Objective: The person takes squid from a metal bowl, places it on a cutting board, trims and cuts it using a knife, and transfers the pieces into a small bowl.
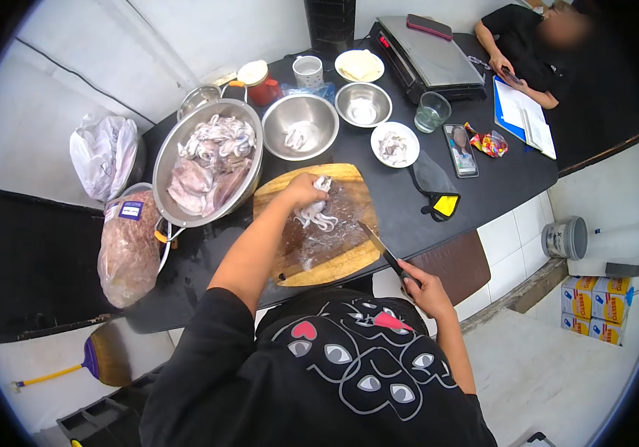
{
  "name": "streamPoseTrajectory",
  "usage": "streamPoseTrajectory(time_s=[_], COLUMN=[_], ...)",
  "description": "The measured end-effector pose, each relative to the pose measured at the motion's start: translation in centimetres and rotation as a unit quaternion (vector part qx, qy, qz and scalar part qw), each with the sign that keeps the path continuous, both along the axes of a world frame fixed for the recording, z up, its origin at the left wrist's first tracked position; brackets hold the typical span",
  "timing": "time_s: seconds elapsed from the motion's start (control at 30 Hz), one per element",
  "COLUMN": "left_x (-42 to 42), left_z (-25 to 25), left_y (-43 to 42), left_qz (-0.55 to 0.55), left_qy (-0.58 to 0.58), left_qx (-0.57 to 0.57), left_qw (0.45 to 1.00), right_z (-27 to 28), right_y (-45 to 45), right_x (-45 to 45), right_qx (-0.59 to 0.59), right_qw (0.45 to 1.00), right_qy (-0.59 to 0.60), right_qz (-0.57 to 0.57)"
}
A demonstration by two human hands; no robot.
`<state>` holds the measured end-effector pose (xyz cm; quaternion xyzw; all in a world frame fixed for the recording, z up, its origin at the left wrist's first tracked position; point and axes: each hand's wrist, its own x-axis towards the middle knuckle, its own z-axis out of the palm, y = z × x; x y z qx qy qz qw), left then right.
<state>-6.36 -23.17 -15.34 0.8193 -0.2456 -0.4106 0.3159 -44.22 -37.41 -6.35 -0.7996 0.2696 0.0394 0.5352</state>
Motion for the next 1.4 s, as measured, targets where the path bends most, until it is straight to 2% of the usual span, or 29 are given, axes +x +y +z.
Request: streamPoseTrajectory(time_s=[0.07, 0.17, 0.27, 0.43, 0.53, 0.63, 0.73, 0.83, 0.9, 0.93, 1.07, 1.1, 1.2, 1.33, 1.37, 1.4], left_x=[0.5, 0.2, -1.1, -2.5, -3.3, -4.6, -5.0, -4.0, -2.5, -1.8, -0.9, -0.4, -1.4, -0.9, -0.8, -1.4], left_z=[-0.3, 1.0, 4.2, 4.8, 5.2, 6.4, 6.1, 6.6, 7.4, 8.2, 9.1, 6.6, 6.3, 2.0, -0.2, 0.0], left_y=[0.6, 0.9, 1.4, 2.5, 3.1, 3.3, 4.0, 4.9, 5.3, 5.3, 3.7, 3.0, 1.7, 3.7, 4.9, 5.7], left_qz=[0.027, 0.118, 0.161, 0.202, 0.212, 0.244, 0.261, 0.228, 0.096, 0.029, -0.196, -0.243, -0.147, 0.042, 0.093, 0.086], left_qy=[0.028, 0.17, 0.277, 0.38, 0.435, 0.44, 0.432, 0.349, 0.26, 0.21, 0.044, 0.014, 0.035, -0.124, -0.132, -0.125], left_qx=[-0.019, -0.023, -0.103, -0.203, -0.289, -0.354, -0.361, -0.284, -0.162, -0.097, 0.042, 0.054, 0.068, -0.004, -0.01, 0.0], left_qw=[0.999, 0.978, 0.942, 0.88, 0.826, 0.789, 0.784, 0.863, 0.947, 0.972, 0.979, 0.968, 0.986, 0.991, 0.987, 0.988], right_z=[0.7, 1.2, 1.3, 1.7, 0.9, 0.6, 0.9, 0.1, -0.2, -0.1, -0.2, -0.1, 0.5, 1.2, 1.3, 1.1], right_y=[-0.2, -0.3, -0.7, -1.1, -1.5, -1.6, -1.6, -1.7, -1.7, -1.6, -1.2, -1.1, -0.9, -0.7, -0.7, -0.7], right_x=[0.5, 1.2, 1.8, 2.5, 2.5, 2.6, 2.9, 2.7, 2.5, 2.6, 2.7, 2.8, 3.1, 2.9, 2.9, 2.8], right_qx=[0.023, 0.019, 0.017, 0.019, -0.004, -0.008, 0.019, 0.015, 0.005, 0.003, -0.014, 0.001, 0.026, 0.038, 0.047, 0.034], right_qw=[0.999, 1.0, 1.0, 1.0, 1.0, 1.0, 0.999, 1.0, 1.0, 1.0, 1.0, 1.0, 0.999, 0.999, 0.998, 0.999], right_qy=[0.032, 0.02, 0.007, 0.015, 0.004, 0.005, 0.029, 0.007, -0.008, -0.007, -0.02, -0.015, -0.003, 0.019, 0.029, 0.013], right_qz=[-0.004, 0.006, 0.015, -0.003, -0.002, -0.014, -0.034, -0.018, -0.005, -0.003, 0.02, 0.021, 0.021, -0.003, -0.012, -0.003])
